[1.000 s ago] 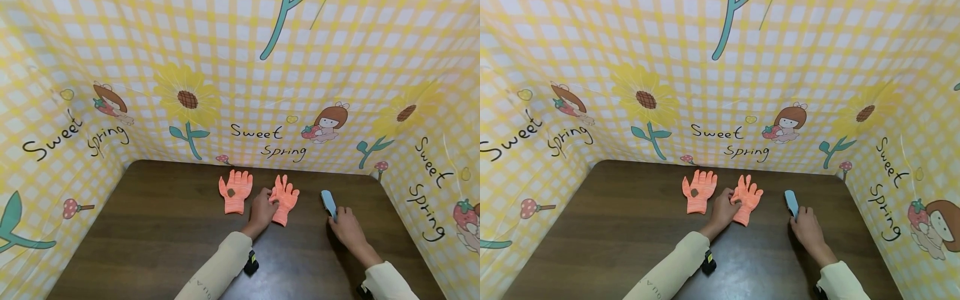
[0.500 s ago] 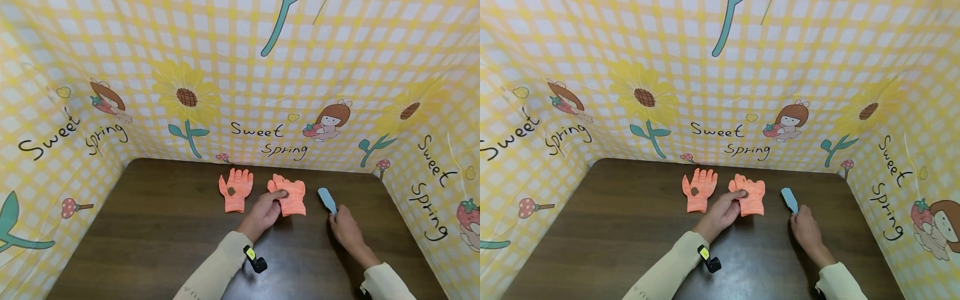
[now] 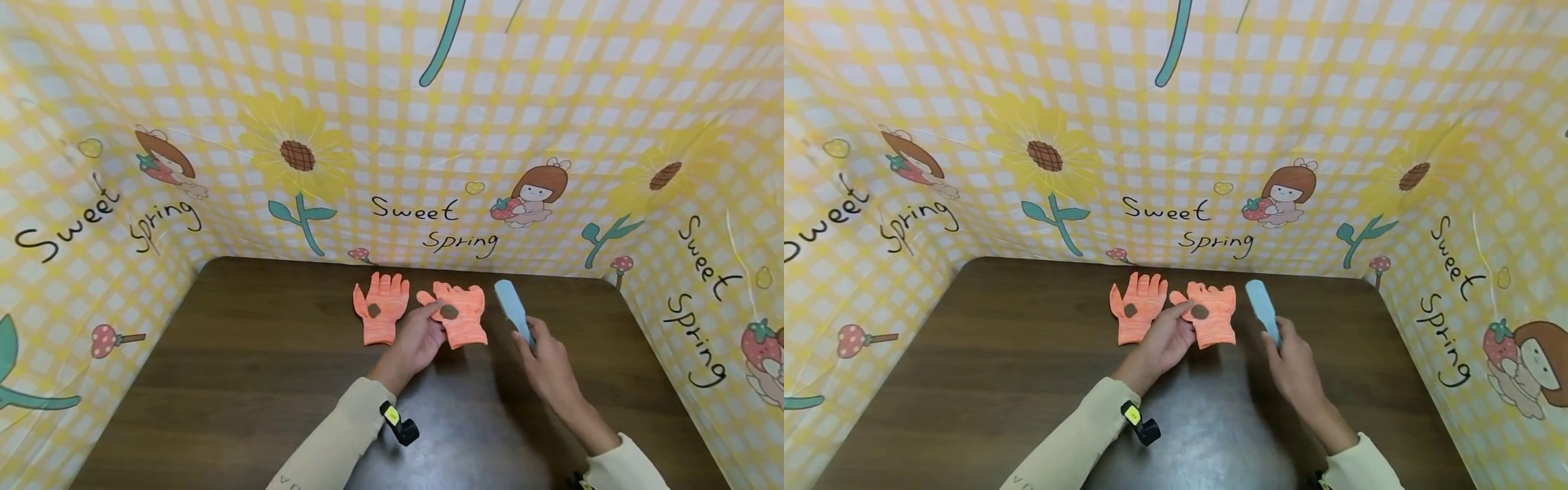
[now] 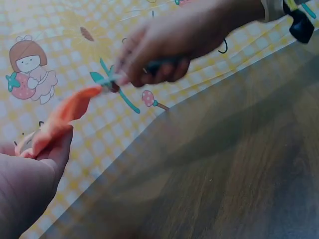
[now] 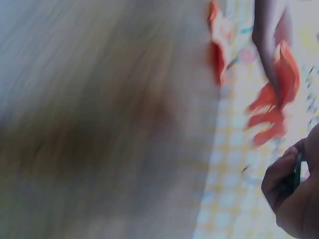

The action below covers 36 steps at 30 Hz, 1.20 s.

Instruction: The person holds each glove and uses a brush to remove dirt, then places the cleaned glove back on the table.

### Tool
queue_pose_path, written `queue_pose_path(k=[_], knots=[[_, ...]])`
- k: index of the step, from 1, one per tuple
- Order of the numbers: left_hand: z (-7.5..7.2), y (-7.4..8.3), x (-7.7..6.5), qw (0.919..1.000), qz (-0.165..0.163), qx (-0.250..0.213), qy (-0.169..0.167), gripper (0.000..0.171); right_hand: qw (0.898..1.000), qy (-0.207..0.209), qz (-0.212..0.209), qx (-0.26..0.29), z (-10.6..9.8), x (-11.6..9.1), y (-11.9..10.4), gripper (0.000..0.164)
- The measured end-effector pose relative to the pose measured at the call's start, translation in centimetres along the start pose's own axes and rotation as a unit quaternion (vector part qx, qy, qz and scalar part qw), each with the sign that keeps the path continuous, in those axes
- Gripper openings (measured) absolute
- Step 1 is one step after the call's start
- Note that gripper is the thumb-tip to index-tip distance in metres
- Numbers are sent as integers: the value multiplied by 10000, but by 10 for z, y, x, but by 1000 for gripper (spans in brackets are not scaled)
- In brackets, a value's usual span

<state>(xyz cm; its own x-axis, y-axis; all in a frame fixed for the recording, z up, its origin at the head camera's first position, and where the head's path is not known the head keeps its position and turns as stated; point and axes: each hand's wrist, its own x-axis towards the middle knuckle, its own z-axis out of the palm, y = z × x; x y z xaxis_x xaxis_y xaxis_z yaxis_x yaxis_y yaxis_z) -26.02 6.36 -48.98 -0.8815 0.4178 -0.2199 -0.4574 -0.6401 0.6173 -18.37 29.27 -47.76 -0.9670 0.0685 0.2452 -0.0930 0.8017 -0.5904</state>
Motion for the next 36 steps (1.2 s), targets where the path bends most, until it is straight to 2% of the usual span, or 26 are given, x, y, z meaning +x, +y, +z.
queue_pose_path(k=[4,6,8,12,16,22,27,32,36], knots=[[-5,-1,2,9997,-1,-241,1,62,9969,220,-755,-51,8,-7,-25,37],[-7,-1,2,9998,73,-189,-33,68,9937,314,-1065,-173,13,-9,-35,32],[-8,-2,2,9999,133,-36,-23,67,9927,209,-1164,-222,17,-12,-43,29],[-8,-3,0,9991,171,382,5,55,9952,-235,-938,-157,23,-15,-56,27],[-8,-4,-3,9969,176,760,-110,46,9950,-352,-879,-315,29,-16,-62,27],[-9,-5,-5,9983,173,530,-190,48,9908,-5,-1222,-582,31,-18,-62,34],[-10,-6,-4,9988,233,354,-262,57,9904,286,-1154,-698,24,-18,-58,36],[-12,-4,-4,9990,247,207,-313,65,9938,346,-858,-620,17,-16,-54,33],[-12,-3,-3,9984,196,233,-474,58,9944,127,-950,-451,18,-15,-57,30]])
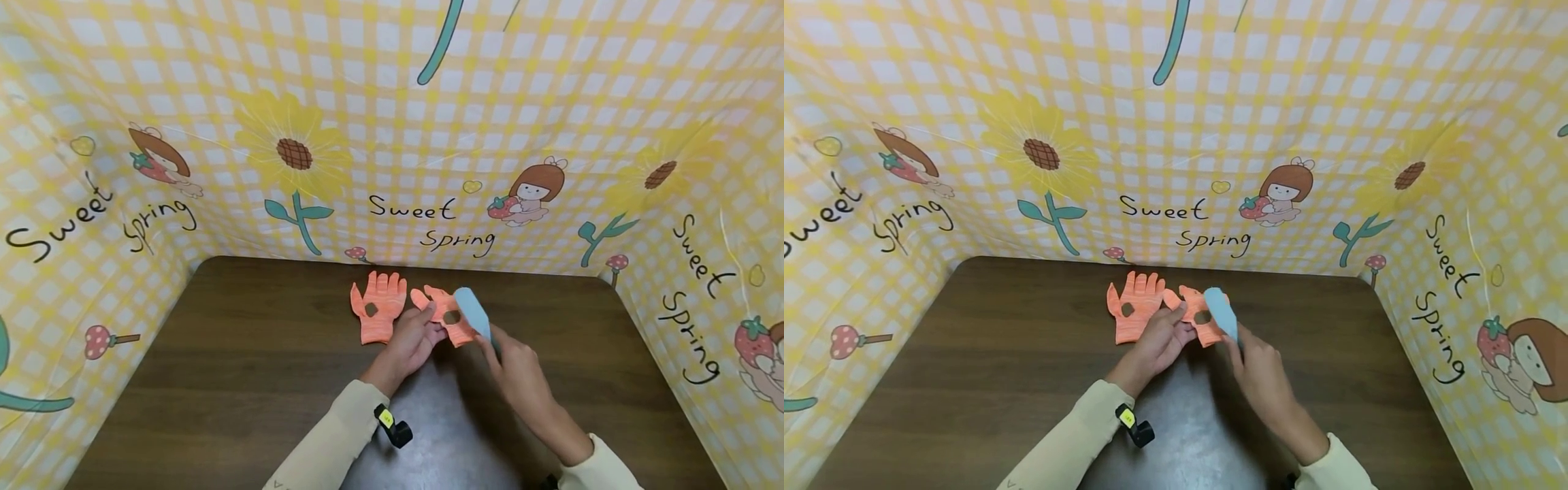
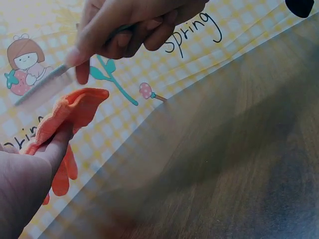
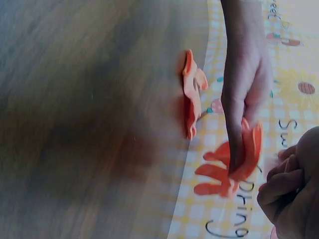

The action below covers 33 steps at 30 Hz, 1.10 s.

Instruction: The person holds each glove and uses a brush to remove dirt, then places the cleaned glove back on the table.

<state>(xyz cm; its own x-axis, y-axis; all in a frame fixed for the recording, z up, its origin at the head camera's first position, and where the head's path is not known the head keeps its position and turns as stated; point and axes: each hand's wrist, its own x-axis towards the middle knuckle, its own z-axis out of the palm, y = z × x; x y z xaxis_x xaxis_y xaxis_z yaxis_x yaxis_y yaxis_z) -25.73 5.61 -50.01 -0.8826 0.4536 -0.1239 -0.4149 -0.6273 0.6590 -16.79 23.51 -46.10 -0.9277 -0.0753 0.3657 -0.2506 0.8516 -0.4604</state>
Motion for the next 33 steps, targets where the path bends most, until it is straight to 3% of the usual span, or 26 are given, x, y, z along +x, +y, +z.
queue_pose_path(k=[4,7,15,22,26,33], knots=[[1,-1,0,9999,-51,122,4,54,9994,-228,-257,-25,5,-1,-3,31],[1,-1,-1,9998,-34,148,100,55,9991,-58,-345,-227,7,-3,-2,36],[-2,1,-1,10000,30,-6,63,57,9994,81,-155,-309,-1,-2,7,40],[-2,4,-2,10000,36,2,-17,55,9998,31,187,17,-6,-3,12,39],[1,3,-1,9997,41,123,-190,52,9996,-162,125,191,-4,-5,3,38],[4,2,-1,9998,51,185,-4,43,9999,-104,-97,30,-3,-8,3,37]])
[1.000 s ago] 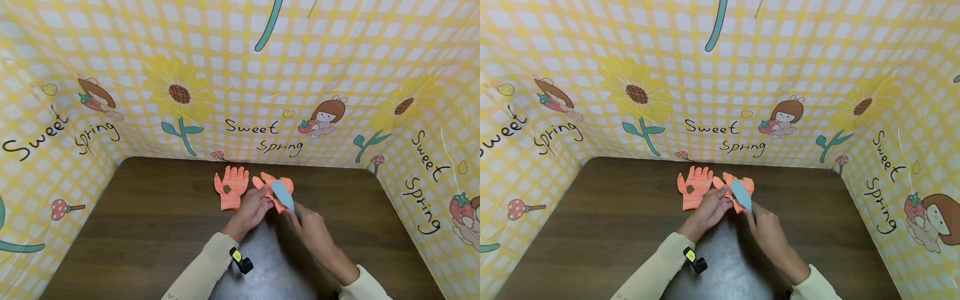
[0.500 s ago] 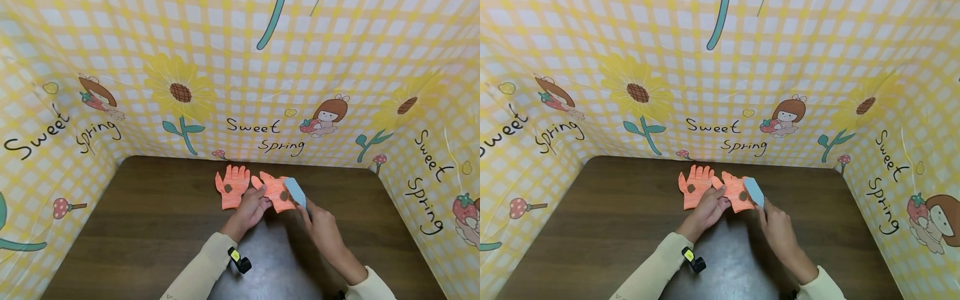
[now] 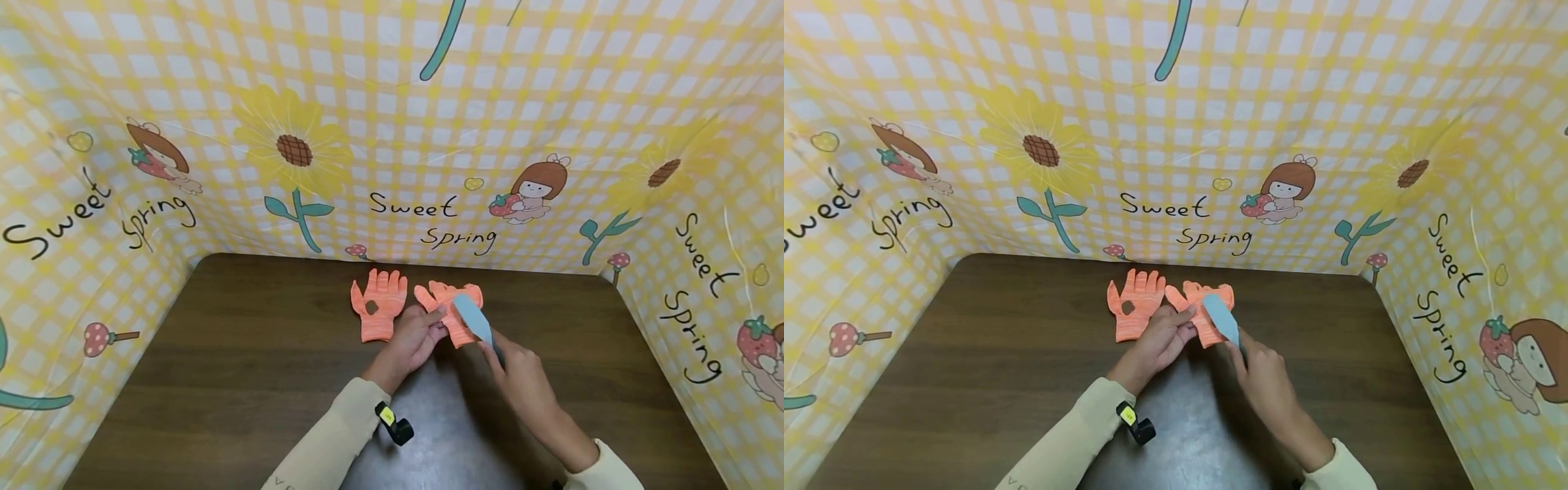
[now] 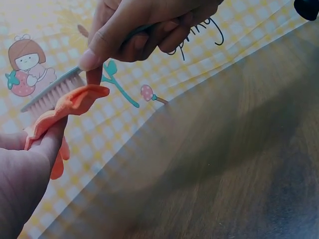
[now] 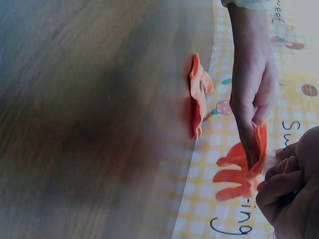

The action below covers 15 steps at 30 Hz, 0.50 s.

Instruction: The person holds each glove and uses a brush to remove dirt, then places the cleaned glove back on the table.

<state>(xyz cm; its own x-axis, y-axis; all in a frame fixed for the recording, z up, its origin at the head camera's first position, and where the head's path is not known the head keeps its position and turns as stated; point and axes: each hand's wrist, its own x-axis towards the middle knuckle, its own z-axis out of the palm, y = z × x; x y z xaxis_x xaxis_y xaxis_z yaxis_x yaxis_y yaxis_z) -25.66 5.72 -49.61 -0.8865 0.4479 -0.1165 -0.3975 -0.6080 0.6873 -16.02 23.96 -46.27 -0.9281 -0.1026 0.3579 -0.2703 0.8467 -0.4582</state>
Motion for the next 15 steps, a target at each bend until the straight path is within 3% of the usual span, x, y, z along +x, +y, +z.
queue_pose_path(k=[3,7,15], knots=[[1,-1,1,10000,20,-6,89,38,10000,51,13,-19,-2,1,5,40],[5,-4,6,9997,33,-63,227,20,9999,146,61,-56,-2,2,16,42],[16,-10,8,9998,37,-191,10,47,9984,488,210,-184,-6,-2,37,34]])
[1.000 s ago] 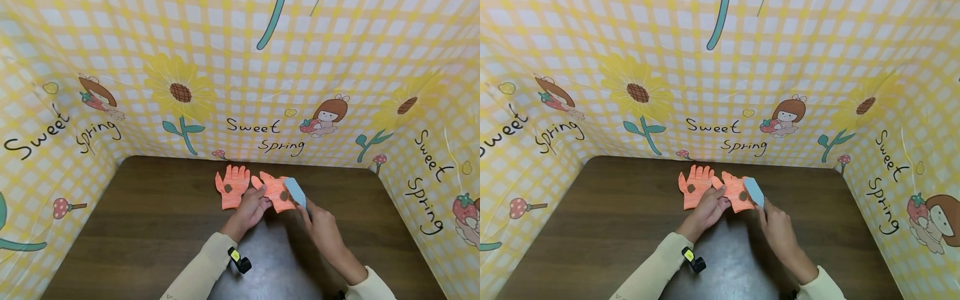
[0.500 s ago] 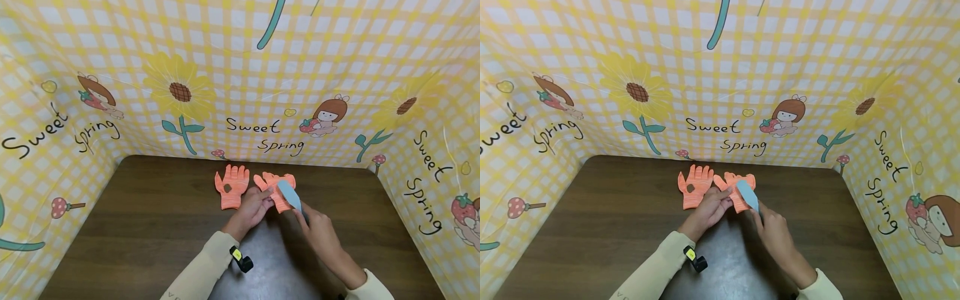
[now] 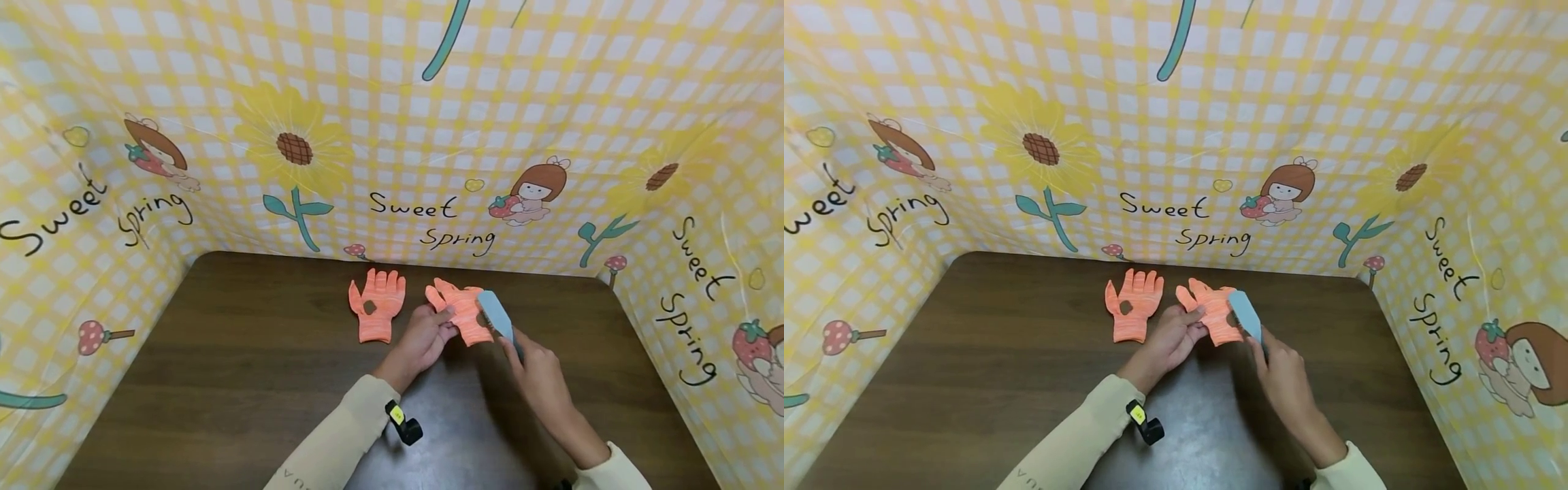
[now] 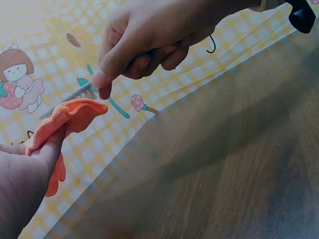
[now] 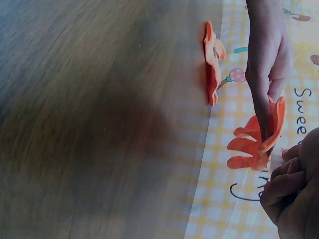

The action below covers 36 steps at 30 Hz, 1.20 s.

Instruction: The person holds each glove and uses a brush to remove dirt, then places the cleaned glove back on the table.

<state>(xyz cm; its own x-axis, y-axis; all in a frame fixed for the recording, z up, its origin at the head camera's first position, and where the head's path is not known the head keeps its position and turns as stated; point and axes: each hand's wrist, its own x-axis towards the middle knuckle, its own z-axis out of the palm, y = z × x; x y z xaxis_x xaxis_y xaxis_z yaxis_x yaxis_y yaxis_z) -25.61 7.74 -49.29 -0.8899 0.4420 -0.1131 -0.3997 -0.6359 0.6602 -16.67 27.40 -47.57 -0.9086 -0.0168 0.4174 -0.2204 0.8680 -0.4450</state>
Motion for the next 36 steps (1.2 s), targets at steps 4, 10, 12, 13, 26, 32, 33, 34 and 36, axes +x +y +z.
queue_pose_path(k=[4,10,12,13,26,32,33,34,36], knots=[[-1,1,0,10000,33,90,11,47,9997,158,161,-73,-3,0,-1,25],[-3,5,0,9995,26,294,-102,46,9997,-17,-218,131,0,-4,-17,33],[-3,7,-1,9993,31,340,-136,46,9993,-88,-351,133,2,-5,-20,36],[-3,7,-1,9993,29,348,-140,45,9992,-84,-388,103,3,-6,-21,37],[-2,4,-2,9998,-31,201,-92,44,9998,90,-174,52,1,-15,-4,40],[3,-2,0,9999,-100,-32,13,45,9990,313,-314,0,6,-21,11,42],[3,-3,1,9999,-129,-67,48,45,9989,320,-328,-5,7,-22,14,43],[3,-3,1,9998,-141,-88,86,44,9990,321,-321,-6,8,-23,17,43],[2,-3,1,9996,-166,-133,185,43,9994,277,-189,-18,8,-24,23,42]])
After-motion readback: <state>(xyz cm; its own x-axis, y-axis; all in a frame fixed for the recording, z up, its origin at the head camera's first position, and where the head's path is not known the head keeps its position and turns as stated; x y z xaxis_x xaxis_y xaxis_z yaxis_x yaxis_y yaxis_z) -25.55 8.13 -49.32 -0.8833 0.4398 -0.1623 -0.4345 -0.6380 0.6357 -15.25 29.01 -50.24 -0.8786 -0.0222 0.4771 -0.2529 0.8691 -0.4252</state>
